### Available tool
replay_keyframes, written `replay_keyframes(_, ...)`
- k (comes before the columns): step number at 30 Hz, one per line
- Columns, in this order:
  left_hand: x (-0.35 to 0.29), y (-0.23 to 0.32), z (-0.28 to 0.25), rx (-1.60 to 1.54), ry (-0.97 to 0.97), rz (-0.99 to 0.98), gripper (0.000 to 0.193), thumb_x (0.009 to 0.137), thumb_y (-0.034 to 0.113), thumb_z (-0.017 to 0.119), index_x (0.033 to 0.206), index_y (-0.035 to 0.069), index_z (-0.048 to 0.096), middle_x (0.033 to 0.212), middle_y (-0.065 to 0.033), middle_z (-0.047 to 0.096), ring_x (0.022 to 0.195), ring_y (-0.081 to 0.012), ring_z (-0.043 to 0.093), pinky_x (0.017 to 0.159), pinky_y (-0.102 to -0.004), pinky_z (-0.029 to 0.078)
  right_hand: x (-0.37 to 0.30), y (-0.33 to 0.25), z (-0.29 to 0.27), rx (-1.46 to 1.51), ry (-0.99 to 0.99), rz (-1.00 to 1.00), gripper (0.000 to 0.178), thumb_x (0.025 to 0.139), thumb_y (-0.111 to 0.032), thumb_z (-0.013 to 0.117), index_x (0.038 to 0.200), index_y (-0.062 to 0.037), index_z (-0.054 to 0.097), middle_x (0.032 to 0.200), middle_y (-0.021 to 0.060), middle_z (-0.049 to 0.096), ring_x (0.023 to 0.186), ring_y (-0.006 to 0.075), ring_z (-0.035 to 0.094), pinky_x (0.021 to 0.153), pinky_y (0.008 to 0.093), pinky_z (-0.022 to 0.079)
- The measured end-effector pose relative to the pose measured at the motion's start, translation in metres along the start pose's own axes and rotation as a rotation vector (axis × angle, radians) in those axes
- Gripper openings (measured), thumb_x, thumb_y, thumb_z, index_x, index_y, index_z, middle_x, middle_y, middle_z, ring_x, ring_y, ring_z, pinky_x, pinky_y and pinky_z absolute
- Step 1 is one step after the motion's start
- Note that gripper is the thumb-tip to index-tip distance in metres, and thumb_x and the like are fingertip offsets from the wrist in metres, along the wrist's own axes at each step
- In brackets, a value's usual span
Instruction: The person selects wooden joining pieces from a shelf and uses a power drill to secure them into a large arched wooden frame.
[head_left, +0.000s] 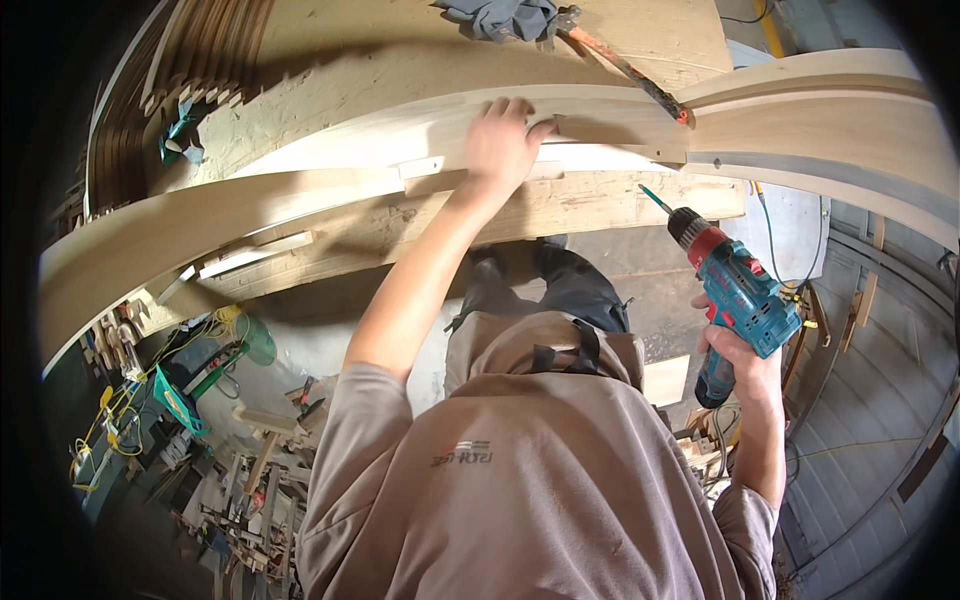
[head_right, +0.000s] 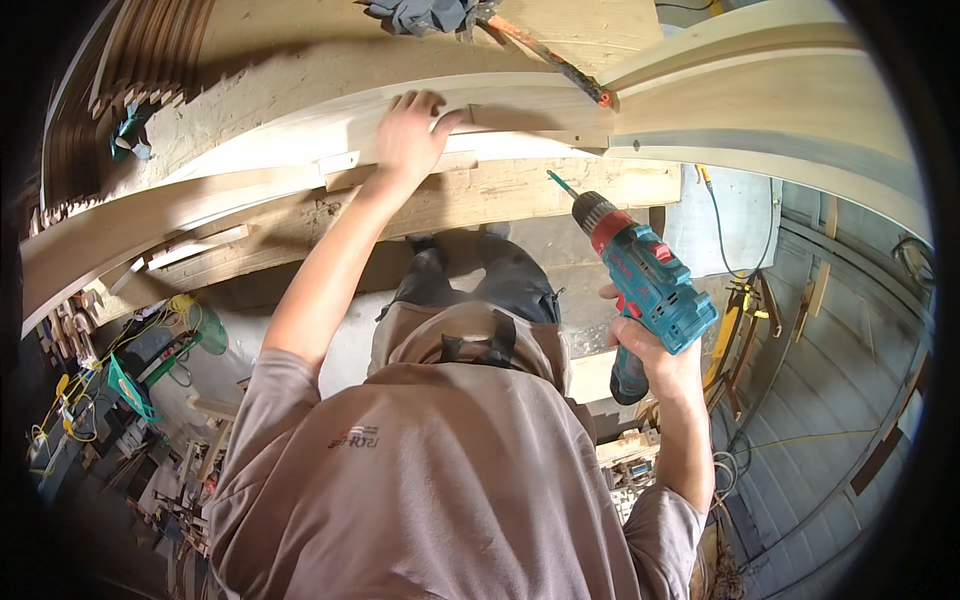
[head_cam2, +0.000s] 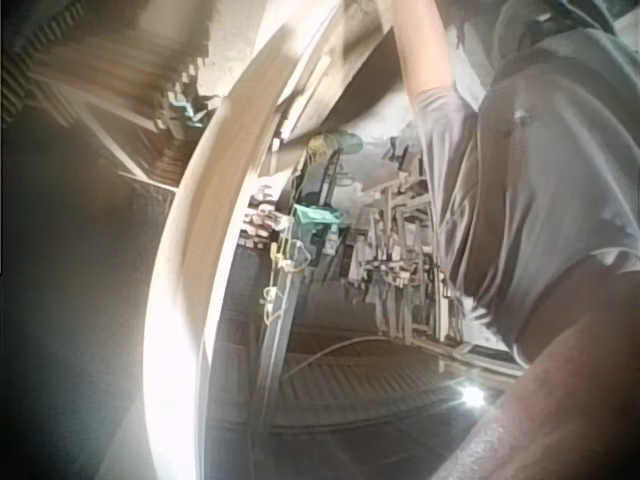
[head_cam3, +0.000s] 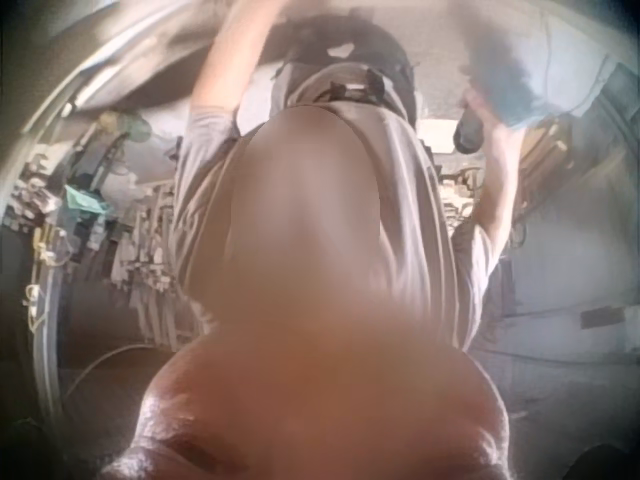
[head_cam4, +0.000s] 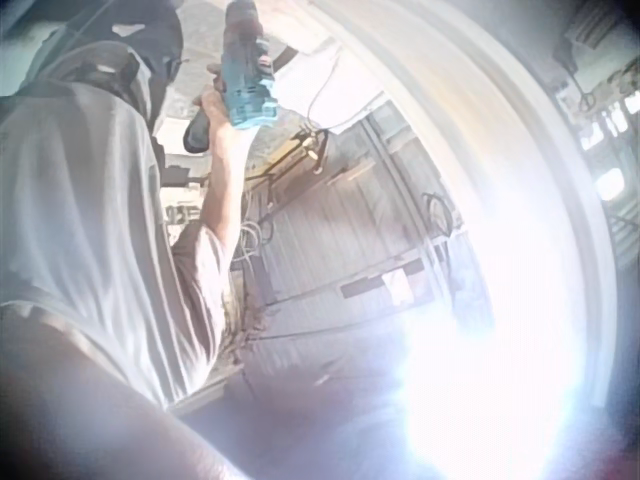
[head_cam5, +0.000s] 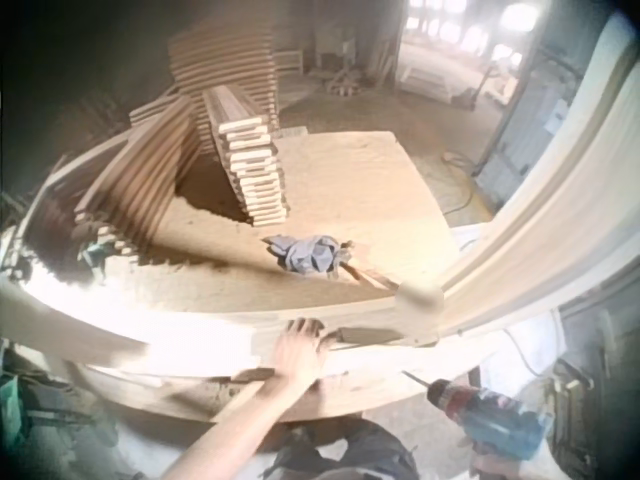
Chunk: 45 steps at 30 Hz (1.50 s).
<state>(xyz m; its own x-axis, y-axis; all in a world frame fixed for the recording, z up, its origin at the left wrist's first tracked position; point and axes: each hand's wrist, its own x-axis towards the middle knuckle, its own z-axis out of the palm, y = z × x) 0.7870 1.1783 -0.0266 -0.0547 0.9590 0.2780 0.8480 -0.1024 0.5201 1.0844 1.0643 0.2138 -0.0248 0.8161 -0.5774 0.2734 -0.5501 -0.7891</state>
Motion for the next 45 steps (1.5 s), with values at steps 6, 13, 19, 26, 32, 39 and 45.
replay_keyframes(6,0.027,0.025,0.028,0.046,-0.198,-0.148,0.021,0.084,0.028,0.062,0.088,0.007,0.065,0.091,-0.0136,0.065,0.089,-0.0338,0.062,0.075,-0.0447,0.049,0.003,-0.002,-0.016,0.0,-0.079,-0.045,0.052,0.072,0.003,0.061,0.123,0.001,0.054,0.106,0.0128,0.066,0.066,0.0152,0.062,0.062,0.0303,0.053)
replay_keyframes(13,0.031,0.043,0.023,0.013,-0.227,-0.302,0.022,0.089,0.025,0.049,0.09,0.012,0.067,0.091,-0.0108,0.064,0.089,-0.0324,0.06,0.079,-0.0466,0.047,0.034,-0.012,-0.025,-0.047,-0.212,-0.107,0.052,0.074,0.003,0.062,0.125,0.0011,0.053,0.109,0.0139,0.064,0.071,0.0154,0.061,0.064,0.0307,0.053)
replay_keyframes(19,0.032,0.053,-0.024,-0.435,-0.178,-0.417,0.02,0.089,0.014,0.06,0.102,0.002,0.069,0.091,-0.0145,0.07,0.083,-0.0231,0.067,0.071,-0.0349,0.053,0.059,-0.028,-0.034,-0.064,-0.384,-0.147,0.052,0.073,-0.002,0.066,0.123,0.0019,0.051,0.109,0.0161,0.063,0.07,0.0164,0.062,0.064,0.0315,0.053)
replay_keyframes(26,-0.067,0.068,-0.063,-1.907,-0.064,-0.858,0.017,0.087,0.001,0.066,0.104,0.0,0.069,0.09,-0.0093,0.07,0.079,-0.016,0.063,0.065,-0.0249,0.05,0.077,-0.038,-0.026,-0.053,-0.671,-0.086,0.051,0.071,-0.01,0.074,0.118,0.0018,0.056,0.106,0.0165,0.063,0.07,0.0176,0.062,0.061,0.0302,0.053)
replay_keyframes(32,-0.112,0.056,-0.074,-1.856,-0.042,-0.733,0.011,0.086,0.002,0.067,0.094,-0.005,0.069,0.083,-0.0105,0.068,0.07,-0.0118,0.058,0.061,-0.0224,0.045,0.07,-0.053,-0.001,-0.144,-0.769,-0.001,0.056,0.073,-0.008,0.073,0.125,0.0011,0.054,0.105,0.0164,0.066,0.073,0.0164,0.063,0.064,0.0305,0.055)
replay_keyframes(39,-0.122,0.038,-0.108,-1.669,-0.424,-0.767,0.011,0.082,0.001,0.072,0.073,-0.002,0.066,0.068,-0.012,0.065,0.062,-0.0127,0.057,0.058,-0.0236,0.046,0.071,-0.079,0.018,-0.626,-0.934,-0.305,0.056,0.069,0.0,0.075,0.122,0.0006,0.058,0.111,0.0119,0.065,0.088,0.0157,0.064,0.077,0.0283,0.051)
replay_keyframes(45,-0.121,0.01,-0.088,-2.166,-0.324,-0.764,0.024,0.083,0.011,0.073,0.103,0.0,0.067,0.086,-0.0121,0.067,0.064,-0.0156,0.06,0.056,-0.025,0.046,0.055,-0.094,0.046,-0.64,-0.715,-0.059,0.051,0.07,-0.001,0.071,0.119,0.0013,0.059,0.099,0.0106,0.067,0.067,0.0113,0.061,0.063,0.0255,0.05)
